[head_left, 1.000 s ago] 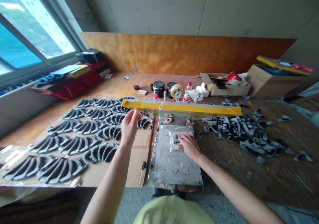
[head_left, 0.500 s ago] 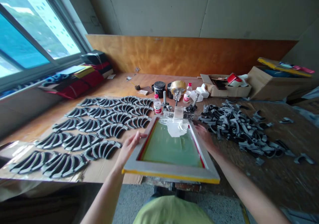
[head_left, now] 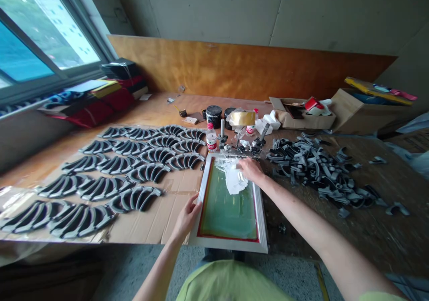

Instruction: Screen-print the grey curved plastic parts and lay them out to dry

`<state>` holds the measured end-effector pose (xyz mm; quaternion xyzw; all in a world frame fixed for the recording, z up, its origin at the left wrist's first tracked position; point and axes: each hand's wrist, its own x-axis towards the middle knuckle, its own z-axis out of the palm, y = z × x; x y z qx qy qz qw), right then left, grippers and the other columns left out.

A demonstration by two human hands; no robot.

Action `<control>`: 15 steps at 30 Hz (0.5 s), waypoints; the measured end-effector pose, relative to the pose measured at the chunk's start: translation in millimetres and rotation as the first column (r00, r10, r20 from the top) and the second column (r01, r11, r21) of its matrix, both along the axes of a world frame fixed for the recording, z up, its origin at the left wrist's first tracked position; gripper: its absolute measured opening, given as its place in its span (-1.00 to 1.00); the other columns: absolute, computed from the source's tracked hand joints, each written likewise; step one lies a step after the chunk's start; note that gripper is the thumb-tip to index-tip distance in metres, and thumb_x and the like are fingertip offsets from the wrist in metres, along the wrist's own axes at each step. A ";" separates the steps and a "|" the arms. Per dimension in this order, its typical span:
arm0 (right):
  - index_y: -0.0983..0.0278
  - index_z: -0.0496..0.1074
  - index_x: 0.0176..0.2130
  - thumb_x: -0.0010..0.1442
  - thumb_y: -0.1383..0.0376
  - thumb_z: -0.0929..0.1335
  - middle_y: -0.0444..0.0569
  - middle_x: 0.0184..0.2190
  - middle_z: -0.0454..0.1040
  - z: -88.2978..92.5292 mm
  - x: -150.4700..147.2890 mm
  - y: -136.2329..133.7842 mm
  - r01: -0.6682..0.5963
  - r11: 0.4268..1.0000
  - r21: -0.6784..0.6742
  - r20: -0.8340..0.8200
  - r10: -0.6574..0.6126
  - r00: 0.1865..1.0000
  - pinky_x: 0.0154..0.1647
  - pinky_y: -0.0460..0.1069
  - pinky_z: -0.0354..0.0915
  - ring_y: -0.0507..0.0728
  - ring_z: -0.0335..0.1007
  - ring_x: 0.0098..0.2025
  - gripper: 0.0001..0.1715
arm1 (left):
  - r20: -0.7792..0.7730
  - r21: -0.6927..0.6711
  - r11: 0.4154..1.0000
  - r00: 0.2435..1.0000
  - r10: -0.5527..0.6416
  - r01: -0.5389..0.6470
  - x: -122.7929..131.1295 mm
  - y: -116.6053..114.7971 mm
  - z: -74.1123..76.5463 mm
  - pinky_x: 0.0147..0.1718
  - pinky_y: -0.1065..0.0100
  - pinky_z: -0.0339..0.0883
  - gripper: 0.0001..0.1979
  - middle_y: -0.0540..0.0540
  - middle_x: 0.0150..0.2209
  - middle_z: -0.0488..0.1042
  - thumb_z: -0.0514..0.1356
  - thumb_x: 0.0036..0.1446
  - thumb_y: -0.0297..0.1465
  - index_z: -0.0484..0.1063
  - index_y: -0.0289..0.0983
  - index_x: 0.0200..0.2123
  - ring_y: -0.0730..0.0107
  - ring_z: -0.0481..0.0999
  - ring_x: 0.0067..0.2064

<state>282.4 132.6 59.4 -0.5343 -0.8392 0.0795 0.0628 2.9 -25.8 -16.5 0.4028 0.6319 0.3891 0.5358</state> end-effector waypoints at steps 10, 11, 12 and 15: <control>0.22 0.49 -0.38 0.08 0.56 0.29 -0.09 -0.39 0.50 11.4 35.3 -34.2 -0.376 0.927 0.004 -0.021 0.376 0.926 -0.27 -0.06 0.24 0.10 0.37 -0.28 -0.71 | -0.039 -0.006 1.000 0.999 0.010 -0.010 0.7 -0.9 -3.1 -0.45 0.40 0.28 -0.26 0.03 -0.48 0.45 0.18 0.03 0.08 0.34 -0.30 0.15 0.38 0.42 -0.44; 0.22 0.48 -0.39 0.10 0.54 0.31 -0.09 -0.39 0.50 11.6 32.5 -29.6 -0.343 0.939 0.015 -0.031 0.343 0.939 -0.28 -0.06 0.24 0.09 0.37 -0.28 -0.75 | -0.046 -0.006 1.000 0.999 0.013 -0.013 1.0 -1.1 -1.4 -0.46 0.40 0.28 -0.25 0.03 -0.48 0.45 0.18 0.03 0.09 0.35 -0.30 0.14 0.38 0.42 -0.44; 0.23 0.48 -0.39 0.11 0.53 0.31 -0.08 -0.38 0.50 9.5 28.9 -27.0 -0.301 0.953 0.042 -0.041 0.303 0.952 -0.28 -0.05 0.24 0.10 0.37 -0.27 -0.76 | -0.048 -0.008 1.000 0.999 0.016 -0.016 1.3 -1.4 0.7 -0.47 0.40 0.28 -0.25 0.03 -0.49 0.45 0.18 0.02 0.09 0.36 -0.31 0.13 0.37 0.43 -0.45; 0.27 0.50 -0.31 0.16 0.56 0.26 0.00 -0.31 0.50 -7.1 20.1 -35.7 -0.226 0.961 0.163 -0.050 0.236 0.970 -0.23 -0.03 0.27 0.14 0.36 -0.19 -0.70 | -0.025 -0.019 1.000 0.999 0.022 -0.022 2.0 -1.5 6.7 -0.48 0.41 0.28 -0.24 0.04 -0.49 0.47 0.20 -0.02 0.10 0.37 -0.29 0.11 0.37 0.44 -0.46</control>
